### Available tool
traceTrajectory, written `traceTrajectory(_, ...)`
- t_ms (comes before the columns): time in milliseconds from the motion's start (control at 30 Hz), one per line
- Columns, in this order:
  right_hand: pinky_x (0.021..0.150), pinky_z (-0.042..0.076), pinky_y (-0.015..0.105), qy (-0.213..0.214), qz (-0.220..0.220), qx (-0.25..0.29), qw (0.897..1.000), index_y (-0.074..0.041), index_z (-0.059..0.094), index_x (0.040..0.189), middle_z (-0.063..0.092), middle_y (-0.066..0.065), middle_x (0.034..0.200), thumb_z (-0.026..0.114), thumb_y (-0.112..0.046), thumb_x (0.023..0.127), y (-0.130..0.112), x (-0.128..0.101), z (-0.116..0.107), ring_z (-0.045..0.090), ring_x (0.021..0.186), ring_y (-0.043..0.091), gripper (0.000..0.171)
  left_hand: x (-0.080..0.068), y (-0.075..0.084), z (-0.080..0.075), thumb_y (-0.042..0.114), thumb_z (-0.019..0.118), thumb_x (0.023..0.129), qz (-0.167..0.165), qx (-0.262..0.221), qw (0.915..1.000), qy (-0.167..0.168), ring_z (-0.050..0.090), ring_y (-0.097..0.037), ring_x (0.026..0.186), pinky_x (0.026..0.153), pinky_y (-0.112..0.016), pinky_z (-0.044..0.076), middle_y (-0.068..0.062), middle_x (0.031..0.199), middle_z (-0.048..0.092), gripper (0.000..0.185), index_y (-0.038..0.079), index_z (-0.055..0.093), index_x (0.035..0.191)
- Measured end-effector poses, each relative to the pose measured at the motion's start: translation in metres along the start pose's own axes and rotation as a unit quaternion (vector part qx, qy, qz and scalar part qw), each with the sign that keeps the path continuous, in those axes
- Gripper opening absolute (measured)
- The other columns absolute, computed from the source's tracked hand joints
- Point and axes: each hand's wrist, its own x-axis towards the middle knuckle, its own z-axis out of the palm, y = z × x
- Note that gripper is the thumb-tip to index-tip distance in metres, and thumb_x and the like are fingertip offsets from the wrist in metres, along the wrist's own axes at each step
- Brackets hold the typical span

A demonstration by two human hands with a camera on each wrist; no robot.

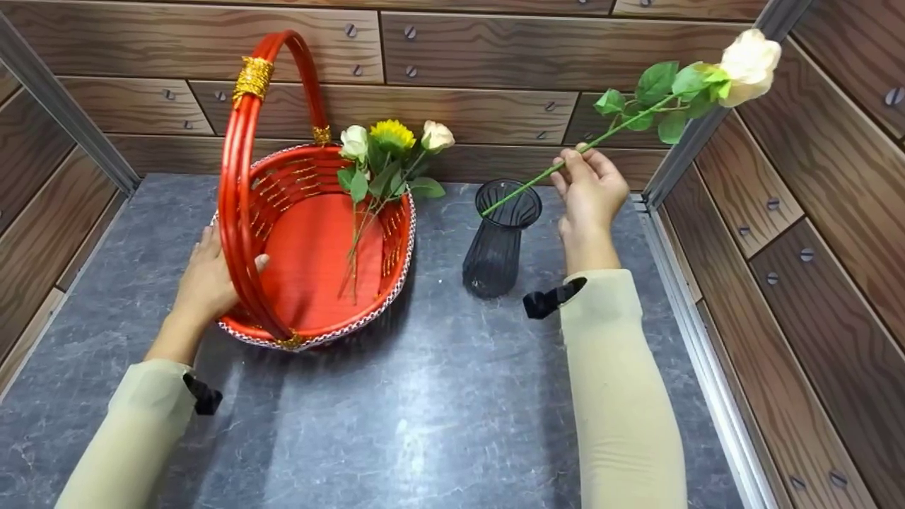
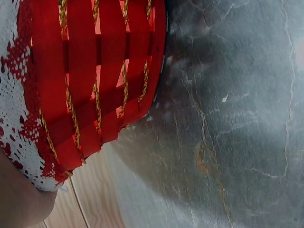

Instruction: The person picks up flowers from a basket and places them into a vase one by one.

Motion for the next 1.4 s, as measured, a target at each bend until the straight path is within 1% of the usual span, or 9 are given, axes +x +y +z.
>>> traceTrajectory(133,0.066,0.061,0.031,-0.003,-0.012,0.006,1.0,0.004,0.062,0.098,0.071,0.014,0.08,0.07,0.009,0.086,-0.002,0.003,0.001,0.069,0.071,0.023,0.015,0.003,0.001,-0.003,0.071,0.035,0.096,0.001,-0.001,1.0,0.005,0.002,-0.042,0.153,0.124,-0.054,0.005,-0.028,0.164,0.007,0.101,-0.01,0.016,0.155)
traceTrajectory(300,0.066,0.061,0.03,-0.001,-0.018,-0.017,1.0,0.002,0.063,0.095,0.071,0.013,0.081,0.073,0.007,0.085,-0.002,0.005,0.003,0.069,0.07,0.021,0.015,0.005,0.002,-0.008,0.071,0.035,0.096,0.0,-0.002,1.0,0.01,0.0,-0.041,0.153,0.124,-0.054,0.005,-0.027,0.164,0.006,0.102,-0.01,0.015,0.155)
traceTrajectory(500,0.058,0.059,0.026,0.0,-0.038,-0.036,0.999,0.003,0.062,0.096,0.069,0.013,0.08,0.076,0.008,0.082,-0.001,0.009,0.006,0.068,0.068,0.02,0.02,0.01,0.003,-0.013,0.07,0.036,0.096,0.005,-0.002,0.9998,0.018,0.002,-0.042,0.153,0.124,-0.055,0.006,-0.028,0.164,0.007,0.101,-0.01,0.016,0.155)
traceTrajectory(667,0.062,0.061,0.027,-0.002,-0.044,-0.048,0.998,0.002,0.063,0.096,0.069,0.012,0.083,0.077,0.007,0.081,0.001,0.011,0.008,0.069,0.07,0.021,0.021,0.014,0.003,-0.016,0.071,0.035,0.096,0.005,0.002,0.9997,0.022,0.001,-0.042,0.153,0.124,-0.054,0.005,-0.028,0.164,0.007,0.101,-0.01,0.016,0.155)
traceTrajectory(900,0.068,0.061,0.027,0.002,-0.048,-0.08,0.996,0.001,0.065,0.099,0.07,0.011,0.083,0.078,0.004,0.082,0.005,0.013,0.012,0.071,0.074,0.02,0.022,0.018,0.004,-0.021,0.07,0.036,0.097,0.005,-0.001,0.9996,0.026,0.001,-0.042,0.153,0.124,-0.054,0.004,-0.028,0.164,0.007,0.101,-0.01,0.015,0.155)
traceTrajectory(1067,0.067,0.061,0.026,0.0,-0.056,-0.106,0.993,0.0,0.066,0.097,0.071,0.01,0.082,0.076,0.004,0.084,0.01,0.014,0.015,0.071,0.075,0.019,0.018,0.021,0.005,-0.023,0.067,0.039,0.097,0.006,0.0,0.9993,0.036,0.005,-0.042,0.153,0.124,-0.054,0.007,-0.028,0.164,0.01,0.098,-0.01,0.018,0.154)
traceTrajectory(1167,0.069,0.061,0.025,0.004,-0.054,-0.131,0.99,-0.001,0.066,0.098,0.071,0.009,0.087,0.078,0.002,0.083,0.016,0.013,0.012,0.071,0.079,0.019,0.019,0.02,0.005,-0.02,0.067,0.038,0.098,0.008,-0.003,0.9994,0.035,0.004,-0.043,0.153,0.124,-0.054,0.006,-0.029,0.163,0.009,0.098,-0.01,0.016,0.154)
traceTrajectory(1300,0.074,0.061,0.025,0.015,-0.037,-0.165,0.986,-0.003,0.066,0.101,0.07,0.007,0.09,0.079,-0.002,0.083,0.026,0.007,-0.001,0.071,0.083,0.018,0.022,0.011,0.002,-0.007,0.066,0.038,0.098,0.006,-0.004,0.9997,0.023,0.003,-0.043,0.152,0.124,-0.054,0.006,-0.029,0.163,0.008,0.098,-0.01,0.015,0.155)
traceTrajectory(1400,0.072,0.061,0.026,0.016,-0.031,-0.169,0.985,-0.001,0.066,0.099,0.071,0.007,0.085,0.076,0.002,0.085,0.032,0.001,-0.009,0.071,0.078,0.017,0.018,0.004,0.001,0.002,0.066,0.039,0.098,0.001,-0.002,1.0,0.009,0.002,-0.043,0.152,0.124,-0.054,0.005,-0.029,0.163,0.007,0.098,-0.01,0.015,0.155)
